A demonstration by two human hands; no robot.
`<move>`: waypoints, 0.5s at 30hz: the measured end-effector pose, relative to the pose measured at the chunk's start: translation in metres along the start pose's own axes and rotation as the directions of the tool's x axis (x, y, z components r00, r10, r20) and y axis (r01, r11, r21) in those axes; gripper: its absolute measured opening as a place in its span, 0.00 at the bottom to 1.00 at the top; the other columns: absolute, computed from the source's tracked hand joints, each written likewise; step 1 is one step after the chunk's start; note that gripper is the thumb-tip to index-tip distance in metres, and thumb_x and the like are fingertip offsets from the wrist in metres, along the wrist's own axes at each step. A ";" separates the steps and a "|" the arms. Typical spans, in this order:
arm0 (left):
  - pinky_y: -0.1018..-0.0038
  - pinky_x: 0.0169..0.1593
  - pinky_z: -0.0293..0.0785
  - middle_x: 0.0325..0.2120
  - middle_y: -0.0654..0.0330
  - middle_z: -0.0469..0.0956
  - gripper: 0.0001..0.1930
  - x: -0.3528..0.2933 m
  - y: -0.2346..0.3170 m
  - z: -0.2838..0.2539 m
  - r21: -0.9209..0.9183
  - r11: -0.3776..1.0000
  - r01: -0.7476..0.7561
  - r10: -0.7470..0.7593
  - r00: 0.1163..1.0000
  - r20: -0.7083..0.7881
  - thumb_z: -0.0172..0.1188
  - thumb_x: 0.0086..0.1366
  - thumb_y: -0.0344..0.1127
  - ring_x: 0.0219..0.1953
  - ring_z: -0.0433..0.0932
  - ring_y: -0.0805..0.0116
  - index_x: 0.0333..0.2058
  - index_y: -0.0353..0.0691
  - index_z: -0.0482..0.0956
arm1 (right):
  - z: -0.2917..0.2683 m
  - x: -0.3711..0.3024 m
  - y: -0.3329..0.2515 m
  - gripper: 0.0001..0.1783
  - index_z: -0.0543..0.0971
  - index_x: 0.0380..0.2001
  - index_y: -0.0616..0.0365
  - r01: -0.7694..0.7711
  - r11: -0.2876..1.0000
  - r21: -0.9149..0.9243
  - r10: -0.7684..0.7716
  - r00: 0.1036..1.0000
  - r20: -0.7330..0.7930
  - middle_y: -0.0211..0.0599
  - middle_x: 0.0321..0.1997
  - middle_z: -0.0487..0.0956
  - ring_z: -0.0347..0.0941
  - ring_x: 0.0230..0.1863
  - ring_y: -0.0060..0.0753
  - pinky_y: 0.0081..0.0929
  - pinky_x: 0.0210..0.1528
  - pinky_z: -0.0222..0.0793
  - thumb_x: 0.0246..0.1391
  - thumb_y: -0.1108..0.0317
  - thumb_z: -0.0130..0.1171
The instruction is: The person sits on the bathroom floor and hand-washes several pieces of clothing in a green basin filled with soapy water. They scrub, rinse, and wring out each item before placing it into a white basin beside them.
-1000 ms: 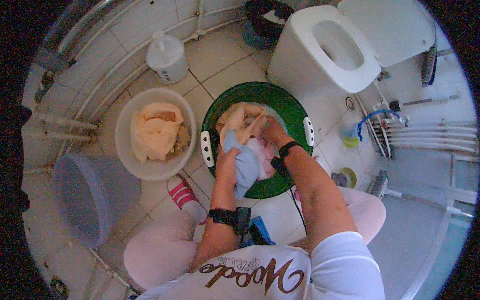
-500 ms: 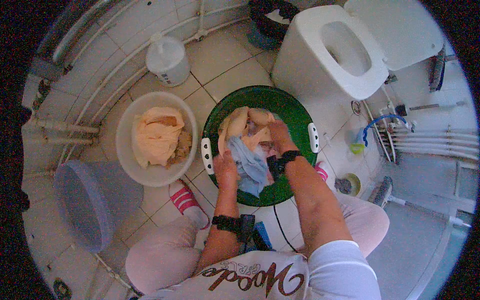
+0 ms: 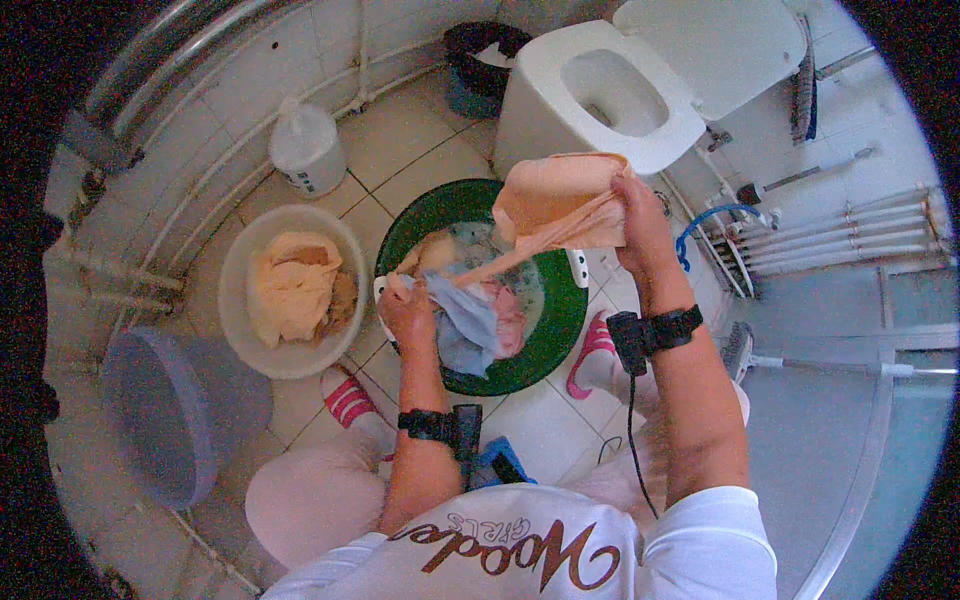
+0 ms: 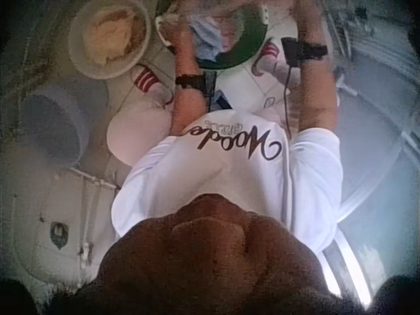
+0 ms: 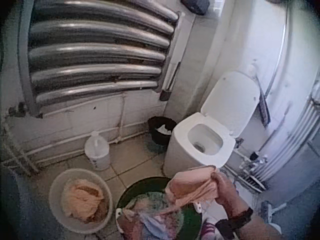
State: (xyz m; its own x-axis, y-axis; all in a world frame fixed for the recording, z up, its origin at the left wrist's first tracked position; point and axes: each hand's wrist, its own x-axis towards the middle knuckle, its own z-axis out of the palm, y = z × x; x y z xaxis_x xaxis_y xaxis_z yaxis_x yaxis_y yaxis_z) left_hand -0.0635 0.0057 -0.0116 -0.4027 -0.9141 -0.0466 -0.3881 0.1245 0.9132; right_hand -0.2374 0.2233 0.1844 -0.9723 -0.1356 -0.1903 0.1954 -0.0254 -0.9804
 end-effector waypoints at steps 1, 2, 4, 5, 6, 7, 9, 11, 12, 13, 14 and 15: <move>0.58 0.53 0.65 0.47 0.41 0.71 0.26 -0.002 0.000 0.002 0.097 0.994 -0.058 0.067 0.994 -0.088 0.63 0.54 0.39 0.50 0.70 0.45 0.50 0.31 0.71 | 0.002 -0.004 -0.007 0.18 0.72 0.47 0.62 -0.036 0.996 0.079 0.034 0.999 0.017 0.37 0.43 0.75 0.73 0.44 0.32 0.30 0.47 0.70 0.57 0.63 0.50; 0.56 0.56 0.63 0.49 0.43 0.70 0.30 -0.006 0.001 0.004 0.033 0.994 -0.108 0.112 0.986 -0.125 0.63 0.52 0.36 0.53 0.67 0.45 0.54 0.33 0.67 | 0.006 -0.009 -0.011 0.17 0.72 0.48 0.62 -0.023 0.995 0.094 0.018 0.999 0.049 0.38 0.45 0.76 0.74 0.46 0.34 0.32 0.49 0.70 0.60 0.62 0.49; 0.55 0.58 0.61 0.52 0.43 0.68 0.31 -0.018 0.009 0.010 -0.252 0.967 -0.024 0.050 0.994 0.095 0.63 0.51 0.35 0.56 0.64 0.44 0.55 0.33 0.67 | 0.014 -0.018 -0.014 0.18 0.71 0.48 0.62 -0.009 0.994 0.106 0.006 1.000 0.031 0.38 0.45 0.76 0.74 0.47 0.35 0.33 0.50 0.70 0.62 0.60 0.48; 0.55 0.59 0.60 0.54 0.44 0.66 0.32 -0.025 0.015 0.012 -0.396 0.918 0.023 0.051 0.983 0.176 0.63 0.50 0.35 0.58 0.62 0.44 0.55 0.33 0.67 | 0.019 -0.023 -0.013 0.18 0.71 0.48 0.61 0.032 0.990 0.137 -0.048 0.992 0.113 0.39 0.46 0.76 0.74 0.47 0.35 0.34 0.51 0.70 0.62 0.59 0.48; 0.55 0.60 0.60 0.56 0.44 0.65 0.31 -0.034 0.022 0.016 -0.315 0.949 0.030 0.075 0.945 0.317 0.64 0.50 0.35 0.58 0.61 0.44 0.55 0.36 0.68 | 0.024 -0.027 -0.012 0.18 0.71 0.48 0.61 -0.028 0.989 0.145 0.020 0.998 0.057 0.39 0.46 0.76 0.74 0.47 0.36 0.34 0.51 0.70 0.63 0.58 0.49; 0.54 0.61 0.59 0.58 0.45 0.63 0.31 -0.044 0.028 0.019 -0.260 0.966 0.005 0.108 0.903 0.415 0.64 0.49 0.35 0.59 0.60 0.44 0.54 0.38 0.69 | 0.028 -0.032 -0.009 0.19 0.70 0.48 0.61 -0.050 0.984 0.170 0.038 0.997 0.074 0.39 0.46 0.76 0.74 0.47 0.36 0.35 0.52 0.70 0.63 0.58 0.49; 0.56 0.61 0.59 0.59 0.45 0.61 0.30 -0.062 0.037 0.020 -0.159 0.947 -0.278 0.320 0.806 0.498 0.66 0.48 0.37 0.61 0.58 0.44 0.53 0.43 0.72 | 0.035 -0.042 -0.004 0.19 0.70 0.48 0.60 -0.101 0.968 0.231 0.076 0.991 0.114 0.40 0.46 0.76 0.74 0.47 0.36 0.36 0.52 0.71 0.63 0.56 0.49; 0.57 0.64 0.55 0.60 0.45 0.61 0.30 -0.075 0.037 0.017 0.070 0.934 -0.351 0.268 0.814 0.515 0.66 0.51 0.41 0.63 0.57 0.44 0.54 0.42 0.70 | 0.039 -0.051 -0.002 0.18 0.70 0.48 0.59 -0.197 0.935 0.294 0.181 0.980 0.079 0.40 0.45 0.76 0.74 0.48 0.36 0.37 0.51 0.71 0.63 0.56 0.50; 0.57 0.66 0.53 0.60 0.44 0.60 0.31 -0.079 0.033 0.014 0.194 0.912 -0.360 0.190 0.794 0.578 0.67 0.52 0.43 0.64 0.56 0.44 0.54 0.42 0.69 | 0.040 -0.056 -0.003 0.17 0.71 0.47 0.58 -0.198 0.922 0.332 0.176 0.980 0.095 0.40 0.45 0.76 0.74 0.48 0.38 0.39 0.51 0.72 0.64 0.56 0.49; 0.58 0.67 0.52 0.62 0.44 0.58 0.30 -0.080 0.027 0.011 0.225 0.933 -0.280 0.128 0.845 0.519 0.67 0.52 0.42 0.65 0.53 0.44 0.53 0.42 0.70 | 0.040 -0.061 -0.005 0.17 0.70 0.47 0.57 -0.167 0.917 0.363 0.113 0.980 0.165 0.41 0.45 0.76 0.74 0.48 0.38 0.39 0.51 0.72 0.64 0.56 0.49; 0.58 0.68 0.50 0.63 0.43 0.56 0.29 -0.079 0.019 0.007 0.267 0.946 -0.181 0.020 0.860 0.510 0.68 0.51 0.41 0.67 0.49 0.43 0.51 0.42 0.71 | 0.040 -0.067 -0.009 0.17 0.70 0.47 0.57 -0.162 0.906 0.392 0.098 0.979 0.177 0.41 0.46 0.76 0.74 0.48 0.39 0.40 0.51 0.72 0.64 0.56 0.49; 0.59 0.69 0.48 0.64 0.43 0.53 0.27 -0.077 0.010 0.004 0.295 0.951 -0.099 -0.049 0.889 0.455 0.68 0.51 0.40 0.68 0.46 0.43 0.50 0.42 0.71 | 0.039 -0.071 -0.015 0.17 0.70 0.47 0.57 -0.148 0.897 0.417 0.110 0.987 0.113 0.41 0.46 0.76 0.75 0.48 0.40 0.40 0.51 0.72 0.64 0.55 0.49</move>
State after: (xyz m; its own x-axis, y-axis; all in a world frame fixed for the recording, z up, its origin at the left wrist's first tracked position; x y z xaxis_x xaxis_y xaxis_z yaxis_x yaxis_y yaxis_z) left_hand -0.0399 0.0787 -0.0008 -0.7164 -0.6432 -0.2701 -0.5733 0.3222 0.7533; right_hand -0.1658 0.1952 0.2144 -0.9241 -0.2488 -0.2901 0.3724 -0.4154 -0.8299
